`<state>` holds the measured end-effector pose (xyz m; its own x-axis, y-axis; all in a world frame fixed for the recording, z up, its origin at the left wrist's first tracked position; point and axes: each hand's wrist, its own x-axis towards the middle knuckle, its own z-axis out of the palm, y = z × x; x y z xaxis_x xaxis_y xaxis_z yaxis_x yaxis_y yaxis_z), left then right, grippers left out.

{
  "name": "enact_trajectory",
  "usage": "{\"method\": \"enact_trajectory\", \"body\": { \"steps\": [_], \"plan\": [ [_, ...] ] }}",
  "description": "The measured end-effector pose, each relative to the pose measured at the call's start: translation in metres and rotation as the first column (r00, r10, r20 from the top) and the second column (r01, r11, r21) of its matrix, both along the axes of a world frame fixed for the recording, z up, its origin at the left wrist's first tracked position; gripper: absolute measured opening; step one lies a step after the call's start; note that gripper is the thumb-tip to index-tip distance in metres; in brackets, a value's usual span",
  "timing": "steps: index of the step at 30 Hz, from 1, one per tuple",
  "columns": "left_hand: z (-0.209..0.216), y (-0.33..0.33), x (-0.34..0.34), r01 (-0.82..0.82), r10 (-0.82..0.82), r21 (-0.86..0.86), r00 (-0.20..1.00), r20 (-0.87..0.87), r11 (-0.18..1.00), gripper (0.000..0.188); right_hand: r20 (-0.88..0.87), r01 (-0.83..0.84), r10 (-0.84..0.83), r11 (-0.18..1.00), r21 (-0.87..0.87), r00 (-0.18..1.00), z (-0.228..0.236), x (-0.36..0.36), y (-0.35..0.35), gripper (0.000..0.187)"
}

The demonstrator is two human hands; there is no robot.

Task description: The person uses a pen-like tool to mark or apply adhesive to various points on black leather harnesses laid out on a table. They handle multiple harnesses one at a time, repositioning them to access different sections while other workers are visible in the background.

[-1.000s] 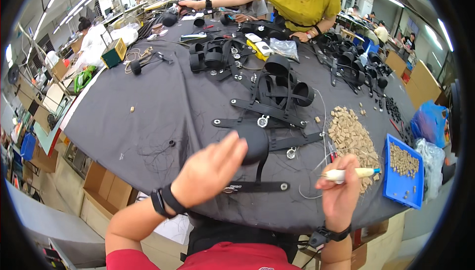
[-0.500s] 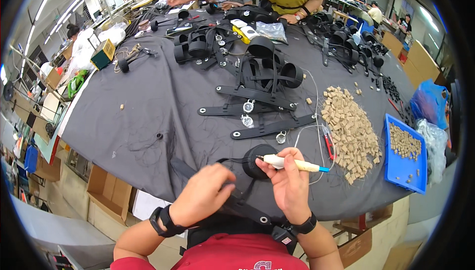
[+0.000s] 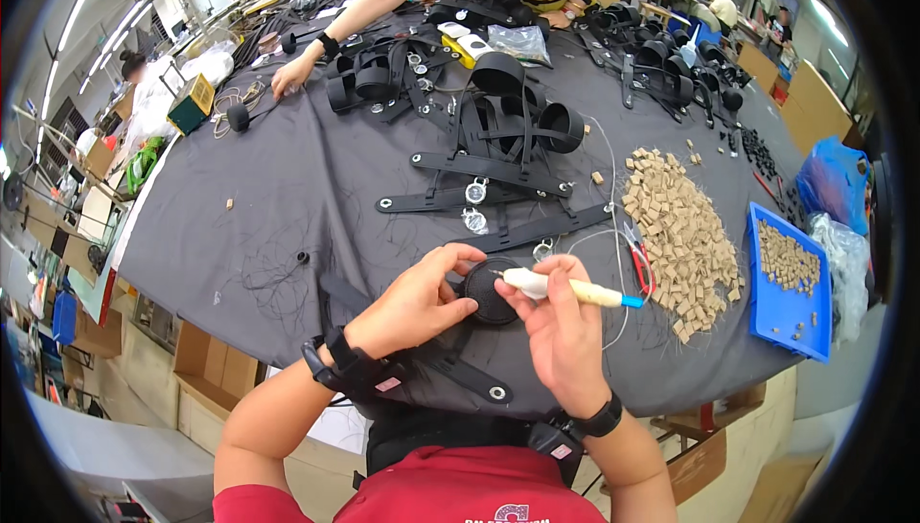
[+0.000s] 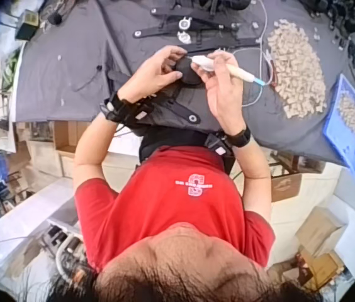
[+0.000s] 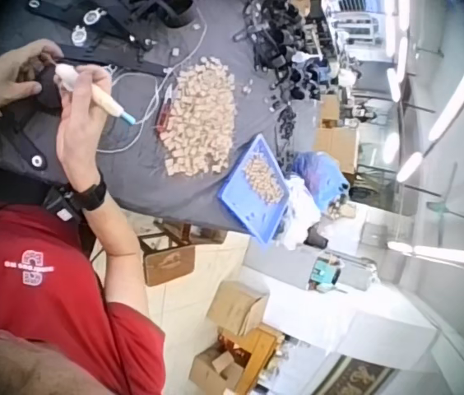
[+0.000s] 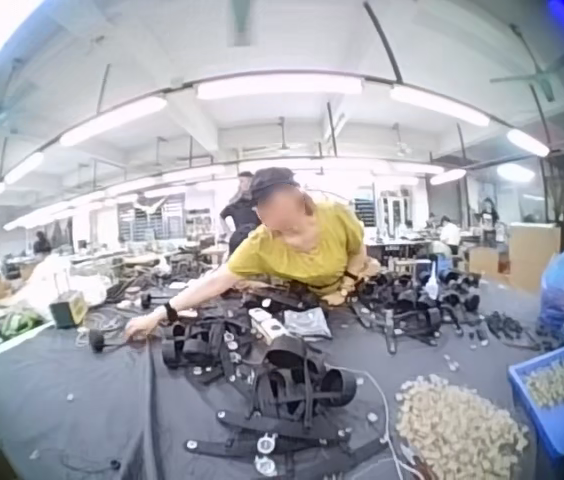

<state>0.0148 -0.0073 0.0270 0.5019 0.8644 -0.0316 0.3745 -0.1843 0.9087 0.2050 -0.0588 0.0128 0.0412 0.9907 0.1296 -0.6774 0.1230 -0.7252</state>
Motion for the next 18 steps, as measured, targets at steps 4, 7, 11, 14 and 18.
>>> {"method": "enact_trajectory", "body": {
  "steps": [4, 7, 11, 14, 18],
  "plan": [
    [-0.008, 0.007, -0.005, 0.04, -0.041, 0.082, 0.999, 0.012, 0.996, 0.039, 0.029, -0.071, 0.073, 0.996, -0.052, 0.997, 0.013, 0.001, 0.022, 0.016],
    [-0.014, 0.011, -0.005, 0.03, -0.03, 0.174, 1.0, -0.007, 0.984, 0.027, -0.02, -0.104, 0.103, 0.99, -0.096, 0.995, 0.005, 0.005, 0.037, 0.019],
    [-0.01, 0.013, 0.001, -0.02, 0.031, 0.224, 0.999, -0.043, 0.974, 0.018, -0.111, -0.109, 0.085, 0.966, -0.234, 0.99, 0.004, 0.01, 0.051, 0.022],
    [-0.007, 0.018, 0.003, 0.013, 0.032, 0.376, 0.993, -0.113, 0.926, 0.016, -0.09, -0.095, 0.073, 0.958, -0.272, 0.993, 0.008, 0.013, 0.059, 0.025],
    [-0.006, 0.022, 0.006, 0.043, 0.021, 0.502, 0.992, -0.121, 0.864, 0.012, 0.04, -0.038, 0.047, 0.977, -0.208, 0.998, 0.009, 0.012, 0.065, 0.025]
  ]
}}
